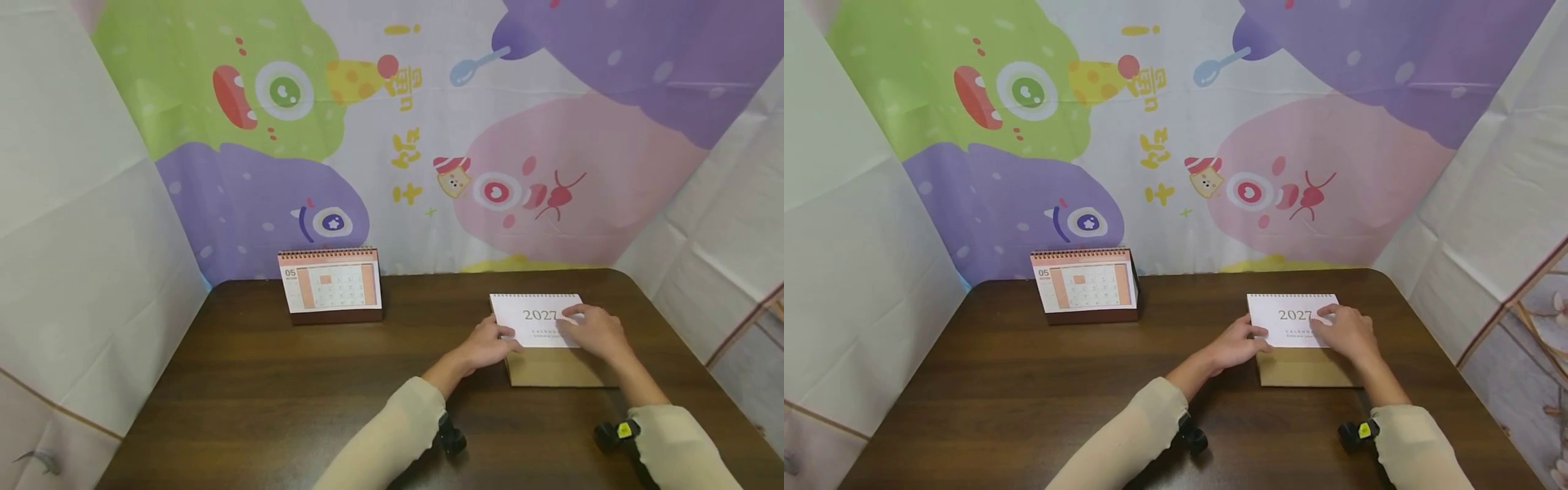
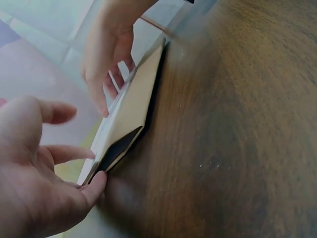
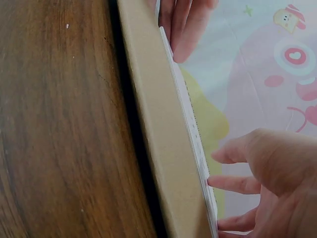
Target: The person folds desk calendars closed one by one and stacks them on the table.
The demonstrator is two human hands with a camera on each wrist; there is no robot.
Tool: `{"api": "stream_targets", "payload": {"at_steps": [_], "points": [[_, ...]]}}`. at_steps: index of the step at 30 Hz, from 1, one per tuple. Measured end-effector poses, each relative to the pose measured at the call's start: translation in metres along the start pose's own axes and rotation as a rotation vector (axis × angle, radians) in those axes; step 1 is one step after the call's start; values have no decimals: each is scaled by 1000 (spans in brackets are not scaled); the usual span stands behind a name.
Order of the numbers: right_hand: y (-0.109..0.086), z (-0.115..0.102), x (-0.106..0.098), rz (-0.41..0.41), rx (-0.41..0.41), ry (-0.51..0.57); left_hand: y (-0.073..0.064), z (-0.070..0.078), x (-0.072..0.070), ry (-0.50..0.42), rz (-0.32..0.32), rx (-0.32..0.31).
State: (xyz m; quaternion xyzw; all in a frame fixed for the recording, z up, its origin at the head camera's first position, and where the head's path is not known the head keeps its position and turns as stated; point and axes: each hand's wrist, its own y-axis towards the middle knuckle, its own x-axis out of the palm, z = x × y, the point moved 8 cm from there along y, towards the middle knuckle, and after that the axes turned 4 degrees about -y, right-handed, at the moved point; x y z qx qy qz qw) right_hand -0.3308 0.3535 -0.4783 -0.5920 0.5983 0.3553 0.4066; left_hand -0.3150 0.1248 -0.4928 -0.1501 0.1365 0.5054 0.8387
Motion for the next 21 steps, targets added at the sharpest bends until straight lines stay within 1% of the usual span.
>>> {"api": "stream_targets", "payload": {"at_steps": [4, 5, 7, 9, 14, 15, 17, 20, 21], "points": [[-2, -2, 0, 13, -27, -19, 15, -11, 4, 50, 39, 80], [-2, -1, 0, 16, -27, -19, 18, -13, 4, 54, 46, 91], [-3, -2, 1, 21, -29, -18, 24, -20, 6, 64, 54, 93], [-3, -2, 1, 20, -29, -17, 24, -22, 5, 52, 46, 81], [-4, -2, 2, 5, -1, -14, 32, -30, 12, 63, 54, 75], [-4, -1, 2, 2, 4, -13, 34, -32, 13, 71, 56, 82], [-4, -1, 3, -4, 14, -10, 34, -33, 14, 64, 61, 79], [-3, -1, 4, 3, 0, -14, 27, -29, 12, 58, 53, 68], [-3, -2, 4, 7, -8, -15, 23, -25, 11, 45, 48, 63]]}}
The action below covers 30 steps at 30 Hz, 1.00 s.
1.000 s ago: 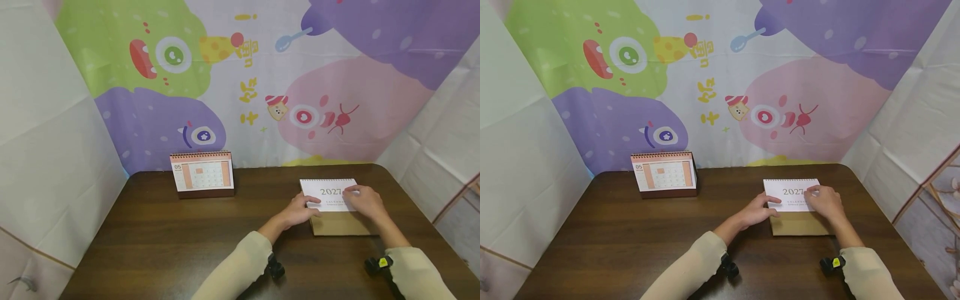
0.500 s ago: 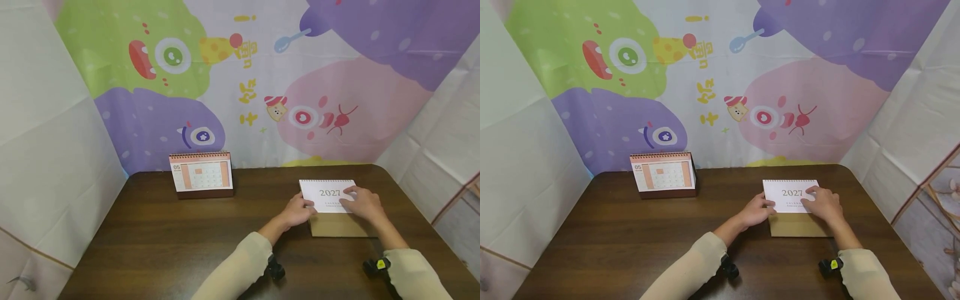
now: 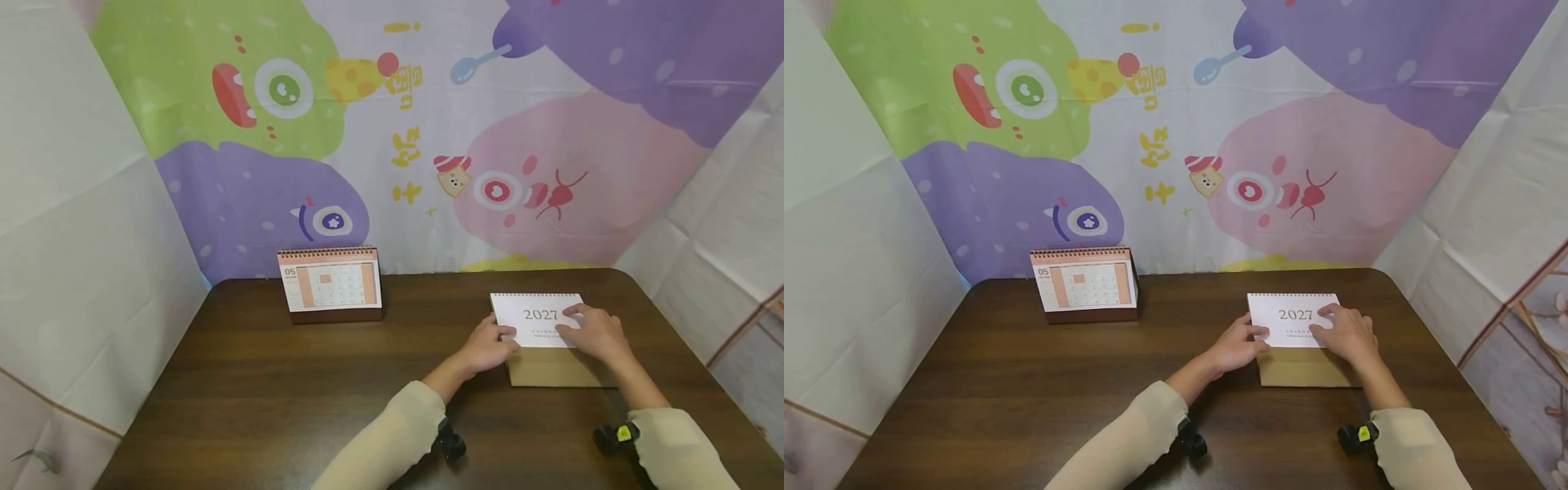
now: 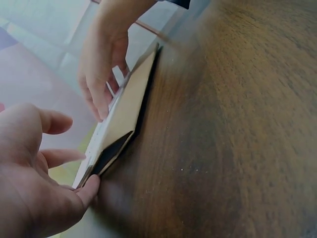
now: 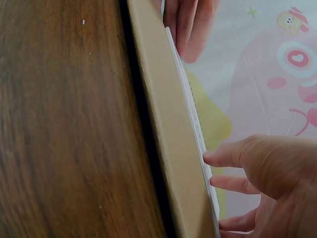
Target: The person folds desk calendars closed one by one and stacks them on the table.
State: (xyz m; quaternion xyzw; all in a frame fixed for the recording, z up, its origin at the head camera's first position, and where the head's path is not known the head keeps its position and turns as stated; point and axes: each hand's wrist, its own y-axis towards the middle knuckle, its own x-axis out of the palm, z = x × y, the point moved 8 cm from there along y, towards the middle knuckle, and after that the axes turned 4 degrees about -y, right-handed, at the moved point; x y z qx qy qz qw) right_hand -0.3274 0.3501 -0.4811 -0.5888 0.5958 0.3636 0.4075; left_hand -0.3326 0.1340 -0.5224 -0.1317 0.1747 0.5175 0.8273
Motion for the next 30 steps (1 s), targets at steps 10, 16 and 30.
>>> {"api": "stream_targets", "payload": {"at_steps": [10, 16, 30], "points": [[1, -2, -2, 16, -5, 1, -29, 31, -19, -81, -1, -80], [1, -6, -5, 16, 11, 21, -29, 35, -27, -74, 27, -47], [-1, -34, -9, 176, -89, 125, 6, -26, -37, 35, 127, 58]]}}
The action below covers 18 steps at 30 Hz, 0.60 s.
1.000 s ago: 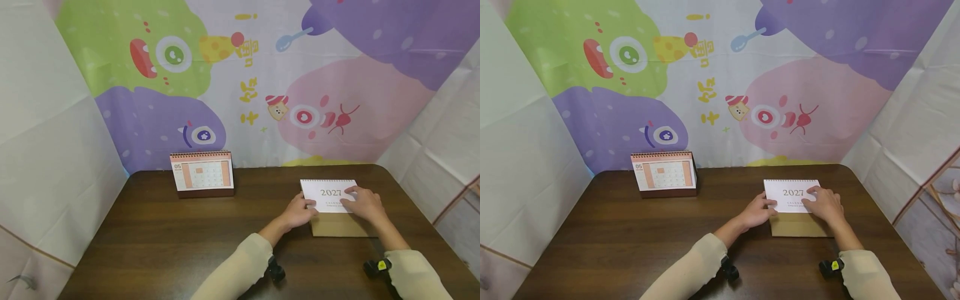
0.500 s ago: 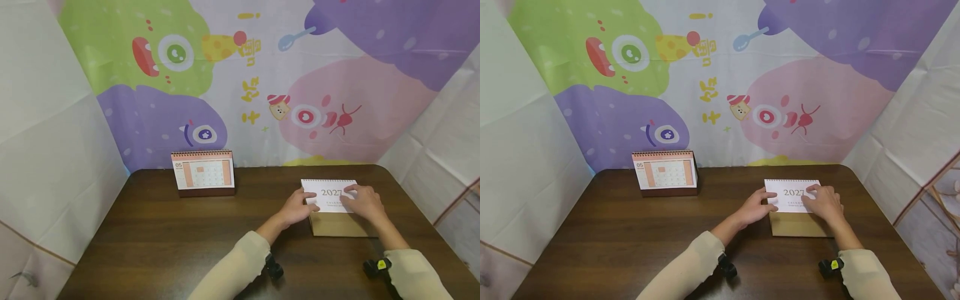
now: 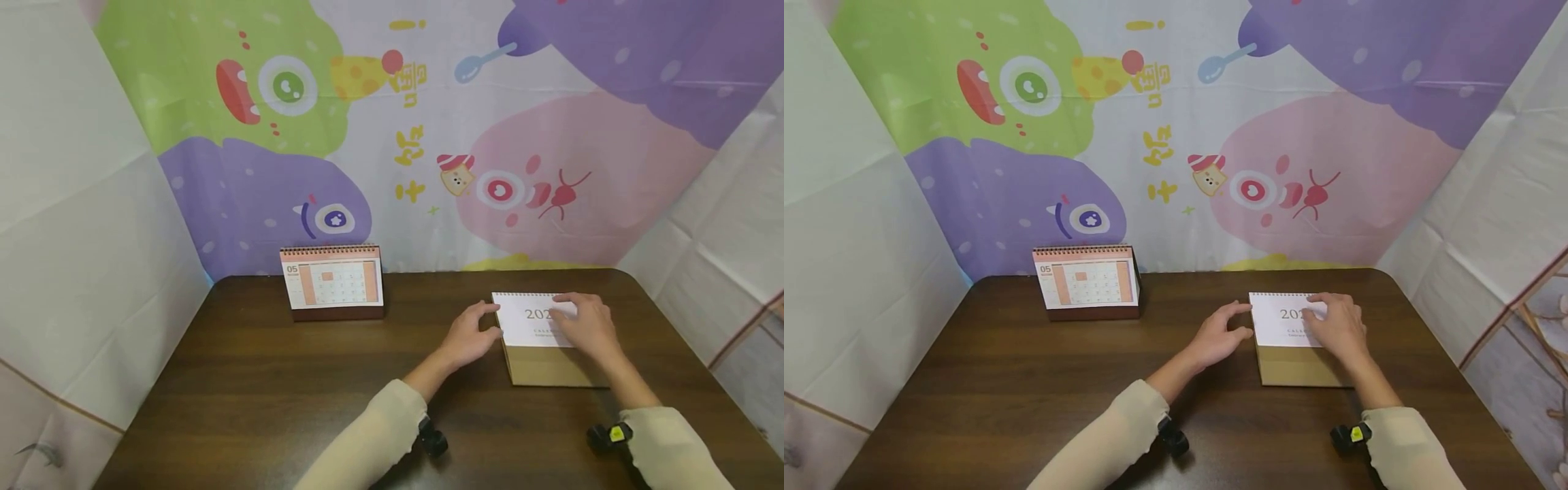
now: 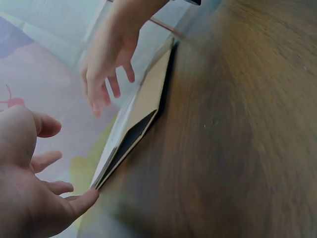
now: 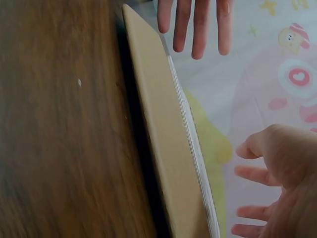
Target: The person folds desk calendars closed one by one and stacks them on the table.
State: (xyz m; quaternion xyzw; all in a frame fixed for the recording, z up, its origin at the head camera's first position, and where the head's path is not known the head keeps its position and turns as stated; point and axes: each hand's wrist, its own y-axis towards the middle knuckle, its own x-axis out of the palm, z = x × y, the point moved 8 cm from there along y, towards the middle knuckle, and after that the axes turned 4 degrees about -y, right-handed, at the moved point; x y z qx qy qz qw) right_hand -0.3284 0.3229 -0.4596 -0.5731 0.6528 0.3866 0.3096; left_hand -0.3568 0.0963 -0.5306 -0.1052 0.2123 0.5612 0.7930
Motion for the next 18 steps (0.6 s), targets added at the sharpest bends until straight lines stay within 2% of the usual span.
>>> {"api": "stream_targets", "payload": {"at_steps": [5, 18], "points": [[-1, -11, 3, 16, -45, 41, 1, -16, -9, 13, 24, 13], [-2, -34, 24, 58, -119, 108, -21, -30, -43, -25, 46, -19]]}}
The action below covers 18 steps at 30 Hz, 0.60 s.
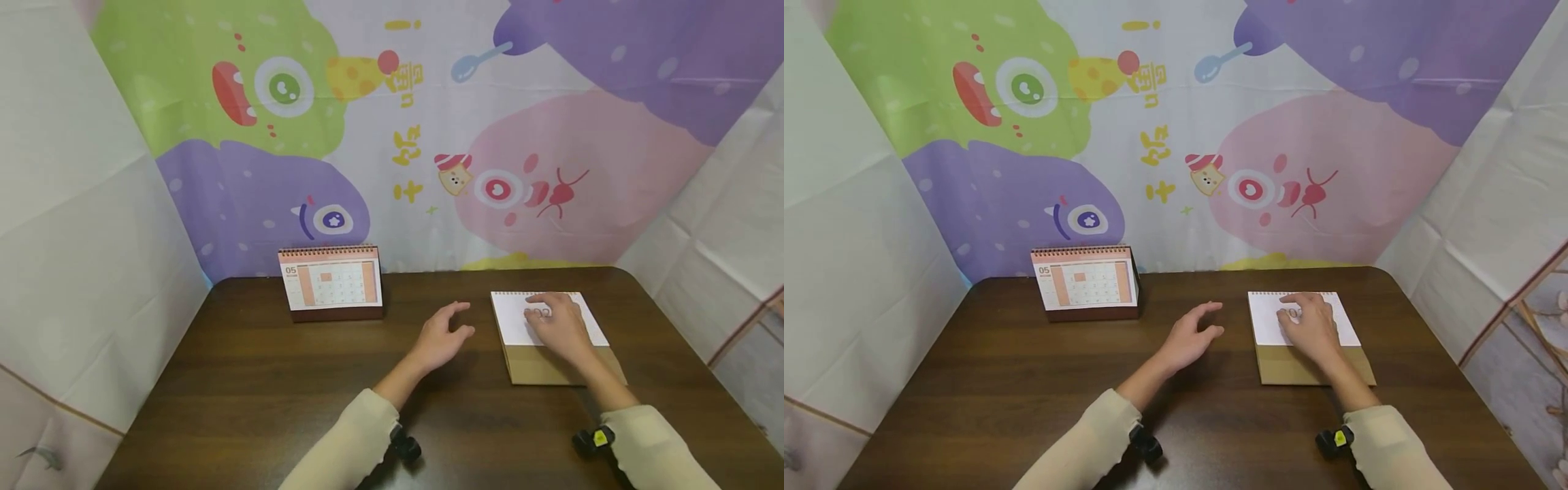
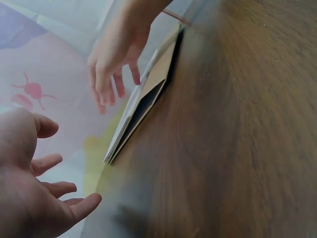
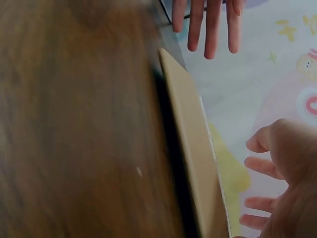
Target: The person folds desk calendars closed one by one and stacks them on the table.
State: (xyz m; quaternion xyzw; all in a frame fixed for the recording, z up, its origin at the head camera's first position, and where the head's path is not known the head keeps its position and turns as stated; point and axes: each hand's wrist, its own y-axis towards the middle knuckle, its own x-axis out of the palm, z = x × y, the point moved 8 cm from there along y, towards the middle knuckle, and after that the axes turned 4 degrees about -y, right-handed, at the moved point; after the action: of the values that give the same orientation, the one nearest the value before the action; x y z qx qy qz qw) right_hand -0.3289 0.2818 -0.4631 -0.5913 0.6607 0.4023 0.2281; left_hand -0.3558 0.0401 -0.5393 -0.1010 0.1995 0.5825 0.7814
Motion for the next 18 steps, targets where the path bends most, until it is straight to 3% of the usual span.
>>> {"api": "stream_targets", "payload": {"at_steps": [4, 10, 14, 18], "points": [[1, -7, 3, 20, -22, 6, -3, -5, -10, -6, 12, -14], [0, -16, 10, -28, 13, 25, -9, -10, -28, 2, 42, -12], [0, -23, 16, -48, 16, 32, -10, -23, -38, -10, 49, -35], [7, -18, 28, -10, -28, 54, -8, -37, -47, -30, 52, -51]]}}
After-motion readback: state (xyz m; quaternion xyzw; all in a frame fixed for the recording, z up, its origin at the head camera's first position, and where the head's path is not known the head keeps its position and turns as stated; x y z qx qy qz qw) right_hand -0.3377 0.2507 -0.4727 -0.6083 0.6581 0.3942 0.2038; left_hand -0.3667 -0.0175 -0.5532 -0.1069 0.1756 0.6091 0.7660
